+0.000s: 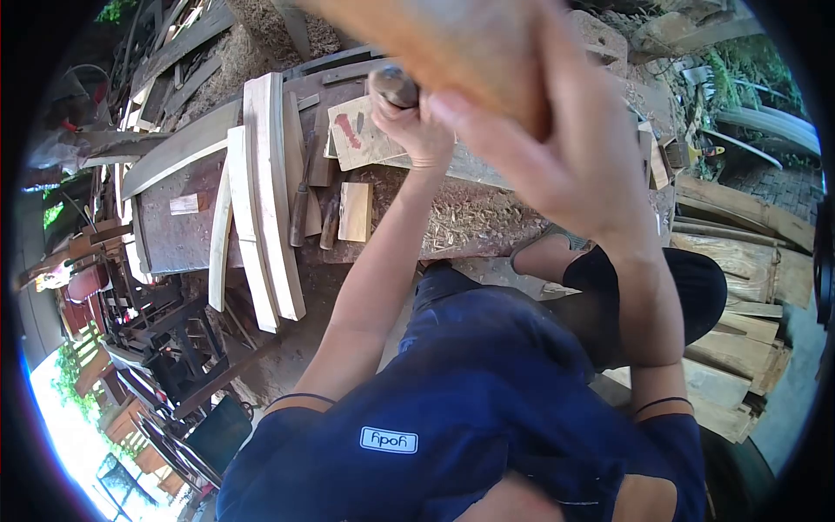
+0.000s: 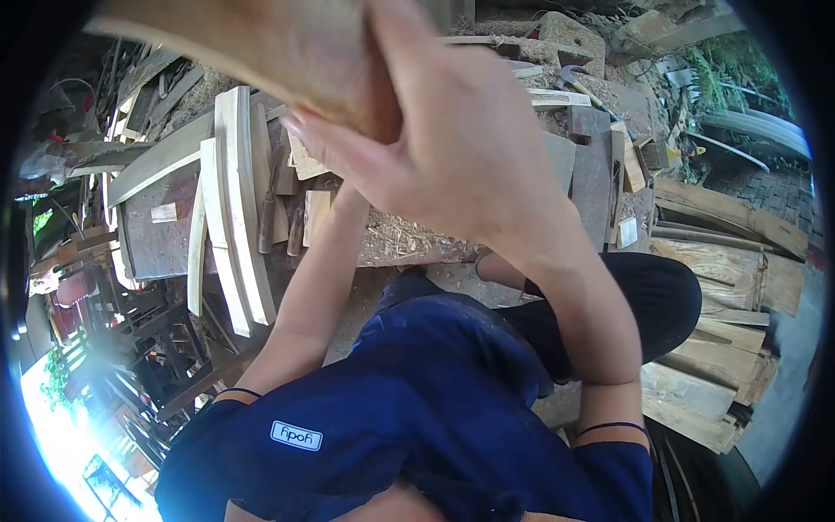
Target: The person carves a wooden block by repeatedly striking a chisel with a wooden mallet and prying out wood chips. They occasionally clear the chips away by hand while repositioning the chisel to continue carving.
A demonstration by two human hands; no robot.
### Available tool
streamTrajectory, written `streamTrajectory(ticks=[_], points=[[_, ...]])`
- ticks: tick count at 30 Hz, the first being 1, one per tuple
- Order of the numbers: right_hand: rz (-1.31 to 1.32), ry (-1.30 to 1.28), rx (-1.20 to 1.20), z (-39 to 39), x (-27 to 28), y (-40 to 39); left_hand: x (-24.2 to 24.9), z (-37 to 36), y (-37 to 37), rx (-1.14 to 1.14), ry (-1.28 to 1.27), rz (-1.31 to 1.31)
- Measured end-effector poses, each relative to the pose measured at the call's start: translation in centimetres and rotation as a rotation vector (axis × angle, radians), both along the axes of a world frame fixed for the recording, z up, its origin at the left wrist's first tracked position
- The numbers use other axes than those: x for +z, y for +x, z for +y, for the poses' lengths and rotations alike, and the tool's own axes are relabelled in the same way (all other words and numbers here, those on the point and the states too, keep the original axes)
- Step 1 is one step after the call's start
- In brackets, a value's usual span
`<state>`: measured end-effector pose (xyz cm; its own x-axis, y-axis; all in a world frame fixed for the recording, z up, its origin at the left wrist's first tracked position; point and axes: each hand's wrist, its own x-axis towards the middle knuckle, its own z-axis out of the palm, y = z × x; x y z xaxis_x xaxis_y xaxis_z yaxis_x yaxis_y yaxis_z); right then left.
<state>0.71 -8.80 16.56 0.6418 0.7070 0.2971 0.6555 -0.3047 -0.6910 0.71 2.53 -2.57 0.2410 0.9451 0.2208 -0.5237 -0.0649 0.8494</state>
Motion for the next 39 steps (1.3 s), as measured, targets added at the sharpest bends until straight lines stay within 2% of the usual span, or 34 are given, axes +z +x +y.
streamTrajectory(ticks=[1,2,4,6,7,8,9,11,12,14,15,16,17,19,21,24,26,29,35,39], points=[[-0.077,-0.317,0.012,-0.1,-0.1,0.1,-0.3,-0.1,-0.3,-0.021,0.148,-0.004],[-0.082,-0.314,0.013,-0.3,-0.3,0.1,-0.5,0.0,-0.4,-0.018,0.151,-0.009],[-0.233,-0.43,0.03,-0.2,-0.6,0.2,-1.6,0.4,-0.3,-0.204,0.086,-0.092],[-0.203,-0.378,0.05,-0.2,0.0,-0.4,-2.8,0.3,-1.3,-0.388,0.005,-0.147],[-0.189,-0.241,0.028,0.0,0.2,-1.0,-3.0,0.3,-1.5,-0.48,-0.034,-0.179],[-0.173,-0.102,0.004,0.2,0.3,-1.3,-3.2,0.0,-1.6,-0.478,-0.036,-0.176],[-0.171,-0.1,0.004,0.2,-0.1,-1.3,-2.3,-0.6,-1.7,-0.53,-0.256,-0.23],[-0.109,-0.476,0.019,0.2,-1.1,-0.9,-0.6,-1.5,-1.6,-0.629,-0.694,-0.345],[-0.118,-0.475,0.012,0.0,-1.0,-0.7,-1.4,-0.3,-1.2,-0.637,-0.69,-0.353],[0.075,-0.454,-0.016,-0.5,-1.1,-0.5,-4.1,3.2,-0.9,-0.349,0.338,0.158],[0.074,-0.454,-0.015,-1.0,-1.5,-0.6,1.0,2.5,-1.3,-0.216,0.127,0.024],[0.157,-0.337,-0.078,-1.6,-2.4,-0.8,1.8,3.4,-1.7,-0.216,0.006,0.094],[0.239,-0.218,-0.138,-2.1,-3.3,-0.9,1.5,4.6,-1.8,-0.194,-0.083,0.078],[0.288,-0.17,-0.172,-3.5,-5.6,-0.9,0.7,7.0,-2.0,-0.172,-0.172,0.061],[0.34,-0.128,-0.214,-4.8,-7.1,-1.0,0.2,8.8,-2.6,-0.061,-0.521,0.033],[0.356,-0.125,-0.255,-6.3,-7.7,-1.6,-0.1,9.5,-3.6,-0.011,-0.584,-0.067],[0.494,-0.093,-0.299,-6.8,-7.6,-2.2,0.1,9.1,-3.9,-0.01,-0.565,-0.052],[0.544,-0.08,-0.311,-7.4,-8.6,-2.3,1.0,7.8,-3.7,-0.044,-0.471,-0.052],[0.472,-0.095,-0.316,-7.6,-8.8,-2.6,1.3,6.4,-2.9,-0.1,-0.355,-0.005],[0.513,-0.126,-0.311,-7.5,-8.7,-2.3,1.7,5.4,-2.7,-0.123,-0.254,0.029]])
